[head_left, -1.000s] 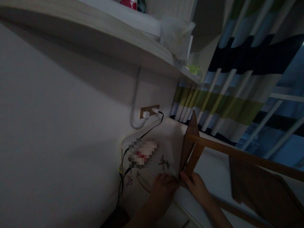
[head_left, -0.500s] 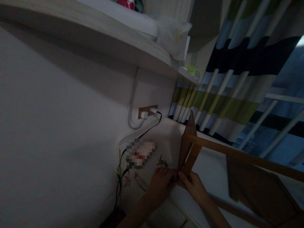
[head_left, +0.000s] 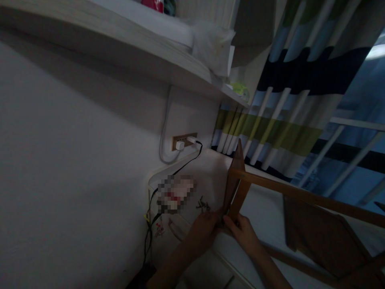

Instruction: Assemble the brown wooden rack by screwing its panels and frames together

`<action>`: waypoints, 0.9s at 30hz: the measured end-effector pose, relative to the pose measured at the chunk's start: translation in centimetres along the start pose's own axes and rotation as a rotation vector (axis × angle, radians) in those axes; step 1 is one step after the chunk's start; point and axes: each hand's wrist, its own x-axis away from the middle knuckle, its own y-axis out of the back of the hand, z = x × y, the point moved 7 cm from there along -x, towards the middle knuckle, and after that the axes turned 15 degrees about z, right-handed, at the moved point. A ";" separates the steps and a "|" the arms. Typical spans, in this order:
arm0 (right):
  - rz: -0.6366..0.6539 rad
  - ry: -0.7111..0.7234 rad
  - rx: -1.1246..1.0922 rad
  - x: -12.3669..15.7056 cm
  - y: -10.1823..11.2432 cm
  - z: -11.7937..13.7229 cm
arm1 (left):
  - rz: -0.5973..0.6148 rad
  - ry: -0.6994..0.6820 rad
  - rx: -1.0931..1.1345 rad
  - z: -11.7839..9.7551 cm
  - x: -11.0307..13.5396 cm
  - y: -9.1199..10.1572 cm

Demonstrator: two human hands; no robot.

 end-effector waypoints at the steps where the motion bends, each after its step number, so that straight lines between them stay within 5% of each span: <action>1: -0.004 -0.007 0.005 0.0 0.0 0.0 | 0.003 -0.016 -0.004 0.0 -0.1 -0.1; 14: -0.109 -0.024 0.215 1.1 0.1 -0.3 | 0.026 -0.015 0.095 0.0 -0.1 0.1; 27: -0.166 0.001 0.201 1.1 0.6 -0.3 | 0.028 -0.031 0.121 0.1 -0.1 -0.1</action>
